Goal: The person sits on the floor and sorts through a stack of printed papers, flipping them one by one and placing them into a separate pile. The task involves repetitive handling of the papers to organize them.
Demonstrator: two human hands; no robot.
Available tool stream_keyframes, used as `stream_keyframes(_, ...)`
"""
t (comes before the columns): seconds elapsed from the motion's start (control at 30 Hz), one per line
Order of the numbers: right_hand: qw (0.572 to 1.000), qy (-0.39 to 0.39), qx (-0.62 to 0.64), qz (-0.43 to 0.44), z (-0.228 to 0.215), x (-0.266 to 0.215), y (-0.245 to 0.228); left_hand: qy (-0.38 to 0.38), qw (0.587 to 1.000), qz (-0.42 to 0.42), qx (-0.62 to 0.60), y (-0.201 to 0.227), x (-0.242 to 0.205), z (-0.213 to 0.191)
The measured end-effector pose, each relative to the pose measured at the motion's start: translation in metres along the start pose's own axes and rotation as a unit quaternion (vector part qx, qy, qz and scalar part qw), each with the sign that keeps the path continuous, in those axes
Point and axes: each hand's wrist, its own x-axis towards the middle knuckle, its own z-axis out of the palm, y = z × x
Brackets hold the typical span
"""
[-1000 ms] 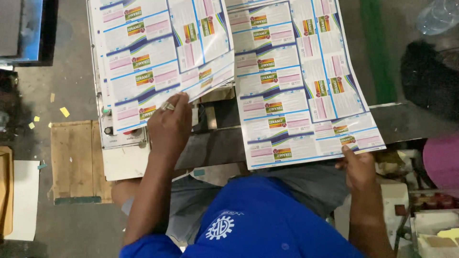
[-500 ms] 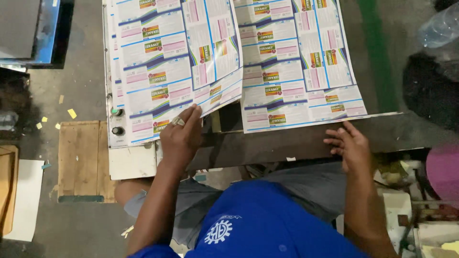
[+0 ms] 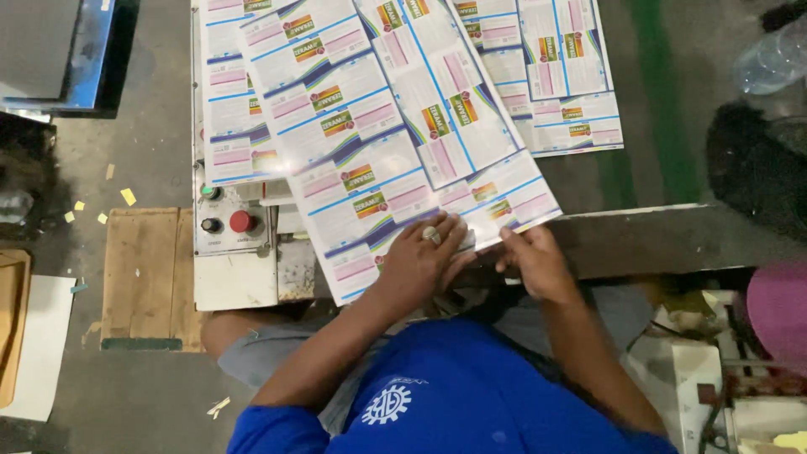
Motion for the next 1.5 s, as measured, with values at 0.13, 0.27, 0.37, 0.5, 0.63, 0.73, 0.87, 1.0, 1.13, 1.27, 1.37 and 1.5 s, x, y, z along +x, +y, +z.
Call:
stream_keyframes(0.13,0.990,0.122,0.072,0.002,-0.038,-0.019,-0.010,0.037,0.996,-0.068,0.050,-0.059,-0.008,-0.011)
stream_keyframes(0.27,0.975,0.186,0.098,-0.069,-0.091,-0.045,0.007,0.065,0.983,-0.139,0.102,-0.120,-0.016,-0.030)
stream_keyframes(0.37,0.964,0.253,0.074,-0.031,-0.104,-0.066,0.003,0.076,0.976,-0.130,0.160,-0.134,-0.012,-0.039)
stream_keyframes(0.5,0.961,0.273,0.041,-0.024,-0.132,-0.094,0.024,0.058,0.961,-0.124,0.242,-0.129,-0.018,-0.037)
stream_keyframes(0.63,0.957,0.288,0.031,0.014,-0.139,-0.112,0.030,0.014,0.959,-0.127,0.254,-0.139,-0.029,-0.042)
stream_keyframes(0.73,0.955,0.294,0.020,0.029,-0.147,-0.121,0.035,-0.014,0.966,-0.127,0.226,-0.144,-0.025,-0.060)
stream_keyframes(0.87,0.951,0.309,0.013,0.023,-0.140,-0.129,0.028,0.024,0.956,-0.192,0.221,-0.103,0.009,-0.110)
stream_keyframes(1.0,0.948,0.317,0.012,0.016,-0.131,-0.136,0.024,0.135,0.964,-0.085,0.215,-0.095,-0.003,-0.101)
stream_keyframes(1.13,0.943,0.330,0.009,-0.040,-0.127,-0.145,0.025,0.089,0.963,-0.124,0.222,-0.110,-0.032,-0.074)
stream_keyframes(1.27,0.925,0.380,-0.020,0.017,-0.126,-0.131,0.017,0.143,0.964,-0.165,0.153,-0.101,-0.043,-0.069)
stream_keyframes(1.37,0.938,0.347,-0.005,0.001,-0.136,-0.100,0.028,0.140,0.965,-0.167,0.145,-0.096,-0.046,-0.068)
stream_keyframes(1.5,0.944,0.331,-0.010,-0.014,-0.140,-0.036,0.015,0.147,0.963,-0.176,0.141,-0.090,-0.048,-0.067)
